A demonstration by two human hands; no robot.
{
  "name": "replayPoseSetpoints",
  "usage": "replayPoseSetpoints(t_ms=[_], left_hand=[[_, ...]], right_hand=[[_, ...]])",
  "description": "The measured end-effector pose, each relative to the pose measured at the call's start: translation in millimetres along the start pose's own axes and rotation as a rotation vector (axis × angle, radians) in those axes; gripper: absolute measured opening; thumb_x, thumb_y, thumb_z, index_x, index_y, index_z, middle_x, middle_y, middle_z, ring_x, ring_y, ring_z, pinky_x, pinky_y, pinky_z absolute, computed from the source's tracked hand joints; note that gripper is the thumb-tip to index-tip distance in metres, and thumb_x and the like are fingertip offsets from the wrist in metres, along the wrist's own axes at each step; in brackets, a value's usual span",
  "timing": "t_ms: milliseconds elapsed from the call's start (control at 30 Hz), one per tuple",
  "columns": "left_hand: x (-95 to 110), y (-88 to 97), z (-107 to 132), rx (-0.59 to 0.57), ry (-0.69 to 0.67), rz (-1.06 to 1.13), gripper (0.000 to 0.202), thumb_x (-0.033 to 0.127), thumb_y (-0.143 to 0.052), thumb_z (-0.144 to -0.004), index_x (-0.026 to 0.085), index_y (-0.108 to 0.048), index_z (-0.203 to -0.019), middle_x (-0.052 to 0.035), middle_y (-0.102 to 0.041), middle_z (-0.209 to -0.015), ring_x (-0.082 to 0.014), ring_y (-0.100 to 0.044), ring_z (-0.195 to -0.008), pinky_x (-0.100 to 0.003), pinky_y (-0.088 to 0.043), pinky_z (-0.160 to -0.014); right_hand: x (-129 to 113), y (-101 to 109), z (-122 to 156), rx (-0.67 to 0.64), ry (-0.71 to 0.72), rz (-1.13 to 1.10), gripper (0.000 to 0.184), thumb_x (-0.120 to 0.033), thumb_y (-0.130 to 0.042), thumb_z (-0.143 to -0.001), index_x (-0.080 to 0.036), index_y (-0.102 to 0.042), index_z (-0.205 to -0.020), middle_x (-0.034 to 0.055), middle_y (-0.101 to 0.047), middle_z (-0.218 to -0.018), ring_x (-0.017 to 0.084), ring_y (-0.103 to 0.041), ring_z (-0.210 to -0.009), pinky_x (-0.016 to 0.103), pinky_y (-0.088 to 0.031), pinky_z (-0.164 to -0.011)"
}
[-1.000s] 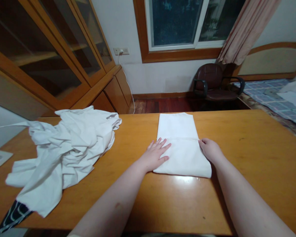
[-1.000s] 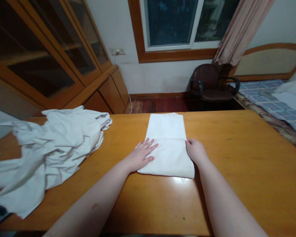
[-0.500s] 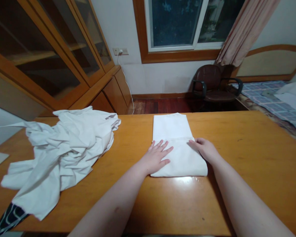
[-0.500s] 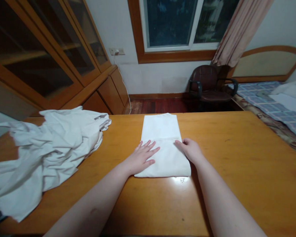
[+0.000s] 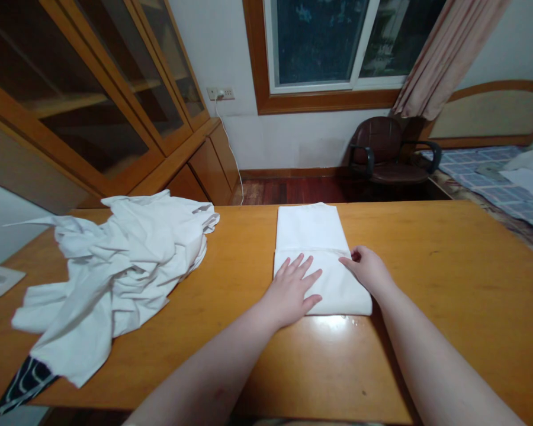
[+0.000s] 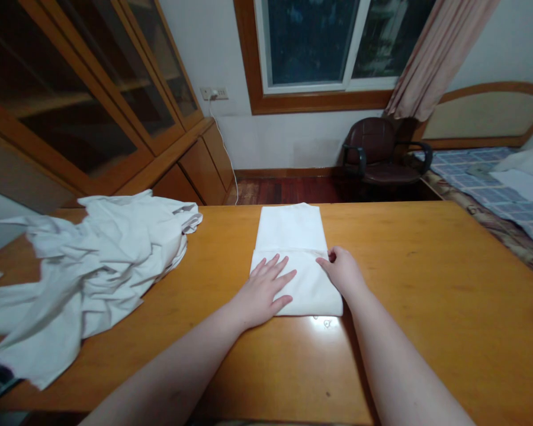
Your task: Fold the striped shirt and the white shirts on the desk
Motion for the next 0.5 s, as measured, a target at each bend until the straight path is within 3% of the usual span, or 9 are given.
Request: replayPoseSetpoints(t_ms=[100, 233, 500], left_hand=[[-1.7, -10.5, -6.0, -0.029, 0.029, 0.013, 0.062, 0.053, -0.048, -0.087, 0.030, -0.035, -0.144, -0.0066, -0.017, -0.156, -0.0287, -0.008, -0.144, -0.052, -0.006, -0.115], [-11.6, -15.6, -12.2, 0.033, 0.102, 0.005, 0.070, 0.055, -0.044, -0.088, 0.026, -0.023, -0.148, -0.0098, -0.009, -0.157, -0.0283, -0.005, -0.144, -0.050, -0.006, -0.115], [-16.2, -28.3, -17.2, -0.010, 0.137, -0.054, 0.074, 0.062, -0.046, -0.083, 0.030, -0.025, -0.147, -0.0080, -0.011, -0.157, -0.0331, -0.004, -0.144, -0.054, -0.003, -0.114]], right_hand=[[2.8, 1.5, -0.6, 0.061, -0.044, -0.014, 0.020, -0.037, -0.061, -0.074, -0.019, -0.057, -0.082, 0.0045, -0.065, -0.076, 0.017, -0.057, -0.067, 0.026, -0.038, -0.060], [5.8, 1.5, -1.7, 0.049, -0.045, 0.001, 0.016, -0.036, -0.056, -0.079, -0.020, -0.057, -0.077, 0.0050, -0.066, -0.077, 0.017, -0.058, -0.070, 0.027, -0.038, -0.062], [11.8, 0.5, -4.5, 0.026, -0.048, -0.097, 0.021, -0.039, -0.056, -0.077, -0.018, -0.060, -0.080, 0.0049, -0.065, -0.076, 0.017, -0.058, -0.068, 0.027, -0.040, -0.062]])
Point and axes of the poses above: each hand's wrist, its own z-axis away from the middle knuckle, its own y-axis out of the back of the hand, x = y × z, the point moved 5 cm from there along -z, towards the middle knuckle
